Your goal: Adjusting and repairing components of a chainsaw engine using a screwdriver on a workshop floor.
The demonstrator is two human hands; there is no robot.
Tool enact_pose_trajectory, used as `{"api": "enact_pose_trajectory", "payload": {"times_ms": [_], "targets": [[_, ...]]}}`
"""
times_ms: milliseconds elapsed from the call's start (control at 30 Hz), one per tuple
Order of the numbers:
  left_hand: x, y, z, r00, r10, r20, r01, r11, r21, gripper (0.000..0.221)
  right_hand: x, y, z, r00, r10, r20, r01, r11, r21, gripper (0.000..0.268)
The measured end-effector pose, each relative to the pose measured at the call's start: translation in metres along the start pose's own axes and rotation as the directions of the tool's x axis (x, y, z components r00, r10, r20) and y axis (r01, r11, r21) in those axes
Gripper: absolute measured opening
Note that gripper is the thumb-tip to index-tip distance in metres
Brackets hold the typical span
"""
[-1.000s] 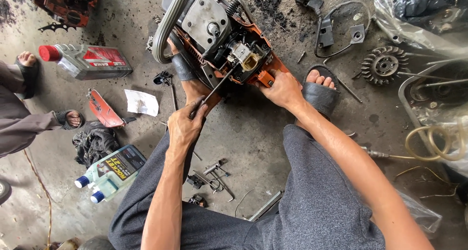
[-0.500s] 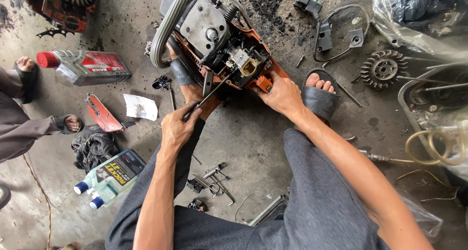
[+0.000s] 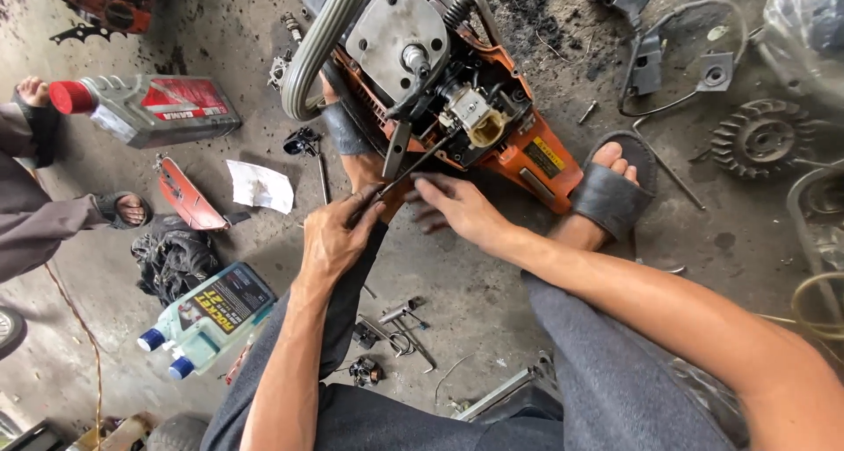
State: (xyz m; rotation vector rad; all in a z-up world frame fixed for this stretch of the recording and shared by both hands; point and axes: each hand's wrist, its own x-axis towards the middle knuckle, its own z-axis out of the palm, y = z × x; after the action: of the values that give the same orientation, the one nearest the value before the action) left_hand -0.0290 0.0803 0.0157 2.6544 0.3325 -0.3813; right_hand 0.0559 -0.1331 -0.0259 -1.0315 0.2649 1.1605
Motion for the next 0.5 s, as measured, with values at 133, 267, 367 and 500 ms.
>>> {"api": "enact_pose_trajectory", "payload": {"times_ms": [133,267,367,500], "targets": [[0.003,-0.011,0.006,1.0,0.013,0.011,-0.013,0.999,-0.043,0.029,0.042,0.041,-0.004,0.994,-0.057,-0.092,0.084,0.943,0.321,0.042],[0.007,-0.012,0.003,0.999,0.042,0.009,-0.041,0.996,-0.085,0.028,0.052,0.054,-0.004,0.98,-0.057,-0.192,0.131,0.907,0.401,0.03],[0.009,-0.013,0.004,0.999,0.051,0.004,-0.05,0.994,-0.098,0.027,0.052,0.051,-0.003,0.977,-0.066,-0.202,0.145,0.903,0.405,0.027],[0.011,-0.01,0.007,0.999,0.048,0.009,-0.046,0.984,-0.174,0.028,0.055,0.056,0.0,0.972,-0.069,-0.223,0.158,0.898,0.41,0.028]]}}
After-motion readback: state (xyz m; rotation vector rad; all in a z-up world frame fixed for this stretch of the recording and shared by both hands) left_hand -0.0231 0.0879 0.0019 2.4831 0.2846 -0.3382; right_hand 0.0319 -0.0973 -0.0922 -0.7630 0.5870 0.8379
